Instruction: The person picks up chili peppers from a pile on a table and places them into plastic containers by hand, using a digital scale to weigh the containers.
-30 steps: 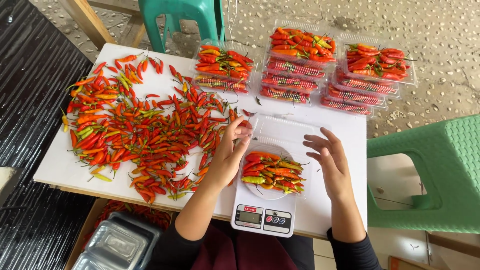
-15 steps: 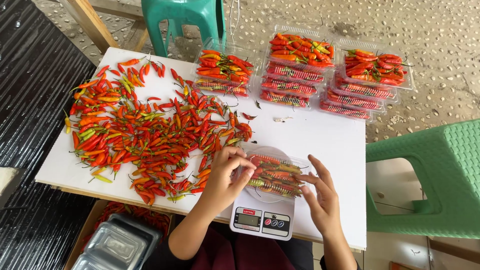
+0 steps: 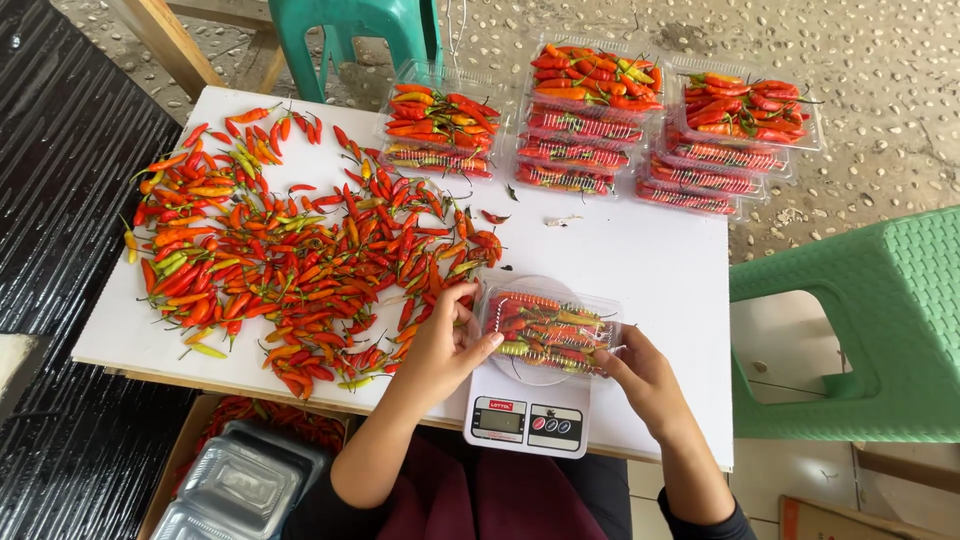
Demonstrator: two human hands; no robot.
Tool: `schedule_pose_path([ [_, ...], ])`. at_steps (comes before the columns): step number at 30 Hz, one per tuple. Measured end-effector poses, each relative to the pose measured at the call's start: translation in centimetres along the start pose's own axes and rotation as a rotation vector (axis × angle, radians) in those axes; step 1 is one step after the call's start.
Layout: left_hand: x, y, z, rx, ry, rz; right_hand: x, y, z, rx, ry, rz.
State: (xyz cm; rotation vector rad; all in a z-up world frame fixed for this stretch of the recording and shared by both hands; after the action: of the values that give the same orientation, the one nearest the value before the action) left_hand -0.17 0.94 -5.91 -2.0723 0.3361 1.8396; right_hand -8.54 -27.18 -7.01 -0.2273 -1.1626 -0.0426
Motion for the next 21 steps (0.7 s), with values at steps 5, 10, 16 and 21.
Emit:
schedule_pose_path([
  [5,0.8,0.1,-0.5,0.069,-0.042,0.17,0.9,-1.2,-0.6,-0.016,-0.037,0.155],
  [10,-0.2,-0.1,-0.8,0.143,-0.113,0.306,3.4,-0.1,-0.7,0.048,-0.028,-0.003],
  [16,-4.9,-2.0,-1.1,0.142,-0.164,0.393,8.0,3.5,0.3,0.157,0.046,-0.482],
  [21,-6.9,-5.4,-2.8,0.252,-0.042,0.027,8.5,4.1,-3.5,0.219,0.078,-0.517],
])
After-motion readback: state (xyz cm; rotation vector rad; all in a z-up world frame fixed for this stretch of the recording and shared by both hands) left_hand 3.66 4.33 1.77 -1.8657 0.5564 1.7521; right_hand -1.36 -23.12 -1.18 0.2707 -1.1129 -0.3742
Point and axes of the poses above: each hand's wrist, its own z-axis away from the middle knuckle, its own y-axis out of the palm, x = y × z, the point moved 3 cm from there along -z, towards the middle knuckle, and after that the axes turned 5 degrees about y, right-handed, at the moved point
